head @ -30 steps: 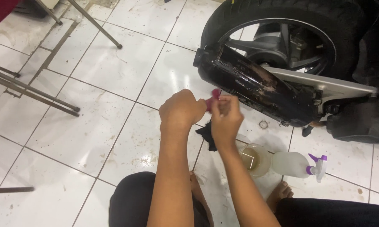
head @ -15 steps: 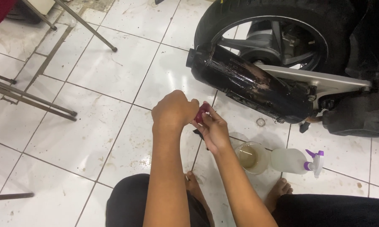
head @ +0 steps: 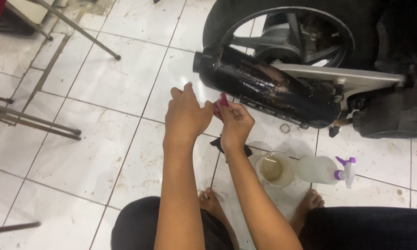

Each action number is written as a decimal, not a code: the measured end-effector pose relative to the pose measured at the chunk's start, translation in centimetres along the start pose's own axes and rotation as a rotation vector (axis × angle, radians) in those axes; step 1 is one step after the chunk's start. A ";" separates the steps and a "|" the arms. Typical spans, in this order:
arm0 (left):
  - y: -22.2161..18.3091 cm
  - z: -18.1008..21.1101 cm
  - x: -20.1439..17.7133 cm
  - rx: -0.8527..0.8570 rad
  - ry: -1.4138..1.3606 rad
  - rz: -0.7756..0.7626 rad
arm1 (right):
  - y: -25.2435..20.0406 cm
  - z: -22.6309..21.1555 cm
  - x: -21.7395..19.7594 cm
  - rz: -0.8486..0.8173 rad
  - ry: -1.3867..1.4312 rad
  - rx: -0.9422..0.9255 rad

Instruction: The person sits on the floor and scrubs a black motorcycle exhaust pipe with a pink sponge. They dip the sponge into a bucket of water and continue scrubbing the surface of the exhaust pipe.

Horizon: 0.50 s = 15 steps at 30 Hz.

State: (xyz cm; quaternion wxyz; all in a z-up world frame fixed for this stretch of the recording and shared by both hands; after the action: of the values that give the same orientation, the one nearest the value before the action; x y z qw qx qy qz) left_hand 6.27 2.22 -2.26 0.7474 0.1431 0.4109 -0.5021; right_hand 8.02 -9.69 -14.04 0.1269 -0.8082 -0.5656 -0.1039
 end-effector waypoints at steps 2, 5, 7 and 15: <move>-1.6 2.0 -0.8 0.045 -0.044 -0.051 | 1.1 1.6 -1.0 0.053 0.018 -0.005; -3.0 4.1 -1.4 0.090 -0.102 -0.127 | 2.2 2.4 -2.3 0.123 0.037 -0.014; -3.4 4.7 -1.3 0.091 -0.115 -0.154 | 2.8 3.2 -3.5 0.146 0.040 -0.018; -2.5 3.8 -0.1 0.098 -0.049 -0.067 | 3.0 3.5 -4.2 0.058 -0.353 -0.202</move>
State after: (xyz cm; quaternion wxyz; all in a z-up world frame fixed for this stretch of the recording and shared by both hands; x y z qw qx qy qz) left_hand 5.87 -1.24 0.67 0.7322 0.1534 0.3720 -0.5495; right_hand 9.46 -13.30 -18.91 -0.0530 -0.8384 -0.5423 -0.0129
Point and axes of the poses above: each hand's wrist, its own y-axis towards the middle knuckle, its own x-axis out of the palm, z = x × y, the point moved 5 cm from there along y, towards the middle knuckle, and after that the axes turned 7 degrees about -x, right-handed, at the moved point
